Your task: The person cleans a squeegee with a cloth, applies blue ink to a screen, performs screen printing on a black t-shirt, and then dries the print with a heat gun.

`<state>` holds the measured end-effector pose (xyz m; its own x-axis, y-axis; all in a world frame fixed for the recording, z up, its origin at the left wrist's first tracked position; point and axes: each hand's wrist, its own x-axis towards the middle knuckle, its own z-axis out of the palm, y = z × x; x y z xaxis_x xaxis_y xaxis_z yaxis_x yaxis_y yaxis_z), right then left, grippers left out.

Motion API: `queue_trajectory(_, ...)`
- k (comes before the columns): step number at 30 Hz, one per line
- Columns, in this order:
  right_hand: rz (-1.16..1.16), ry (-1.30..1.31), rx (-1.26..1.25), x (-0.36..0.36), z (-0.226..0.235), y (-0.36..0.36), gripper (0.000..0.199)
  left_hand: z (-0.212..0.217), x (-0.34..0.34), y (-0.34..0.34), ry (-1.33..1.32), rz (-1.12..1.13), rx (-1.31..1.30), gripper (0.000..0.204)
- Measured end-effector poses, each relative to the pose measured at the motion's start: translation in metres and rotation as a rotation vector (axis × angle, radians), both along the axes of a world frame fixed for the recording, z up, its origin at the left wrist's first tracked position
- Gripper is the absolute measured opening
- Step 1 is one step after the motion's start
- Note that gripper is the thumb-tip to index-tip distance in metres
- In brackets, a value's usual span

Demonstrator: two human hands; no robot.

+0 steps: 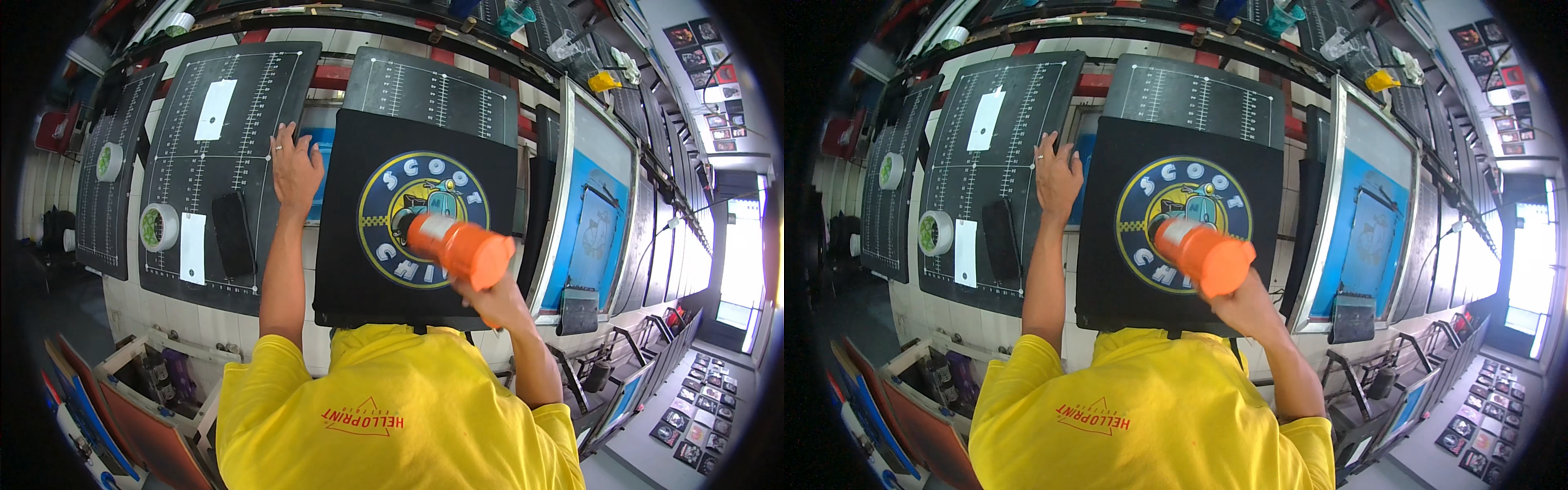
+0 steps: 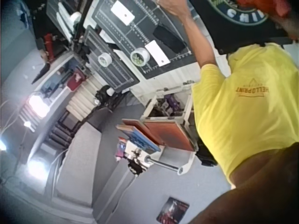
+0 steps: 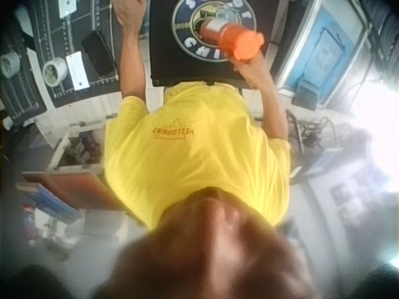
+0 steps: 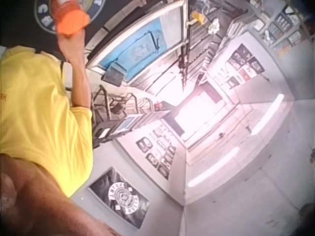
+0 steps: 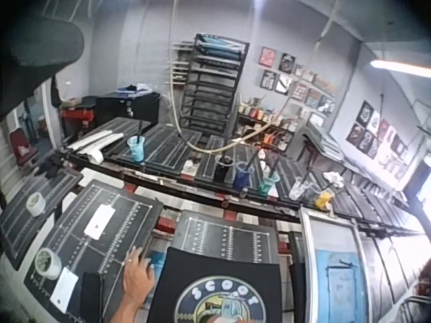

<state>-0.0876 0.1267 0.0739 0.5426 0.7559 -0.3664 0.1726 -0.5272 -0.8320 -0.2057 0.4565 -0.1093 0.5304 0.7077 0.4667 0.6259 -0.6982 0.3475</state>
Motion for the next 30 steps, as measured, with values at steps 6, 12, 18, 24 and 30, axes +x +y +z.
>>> queue_trajectory(6,-0.258,0.084,-0.115,0.012,0.003,-0.020,0.031,0.005,0.001,-0.003,-0.024,-0.004,-0.038,0.026)
queue_trajectory(12,-0.180,0.014,-0.088,0.007,0.006,-0.036,0.040,-0.001,0.001,0.006,-0.181,-0.006,-0.145,0.023)
queue_trajectory(18,-0.272,0.126,-0.015,0.000,0.004,-0.060,0.044,-0.002,-0.004,0.011,-0.344,-0.028,-0.262,0.018)
queue_trajectory(24,-0.261,-0.017,0.012,-0.007,0.016,-0.072,0.042,-0.011,-0.006,0.021,-0.463,-0.085,-0.244,0.016)
queue_trajectory(30,-0.329,0.016,0.001,-0.025,0.008,-0.103,0.041,-0.009,-0.002,0.019,-0.523,-0.093,-0.267,0.016)
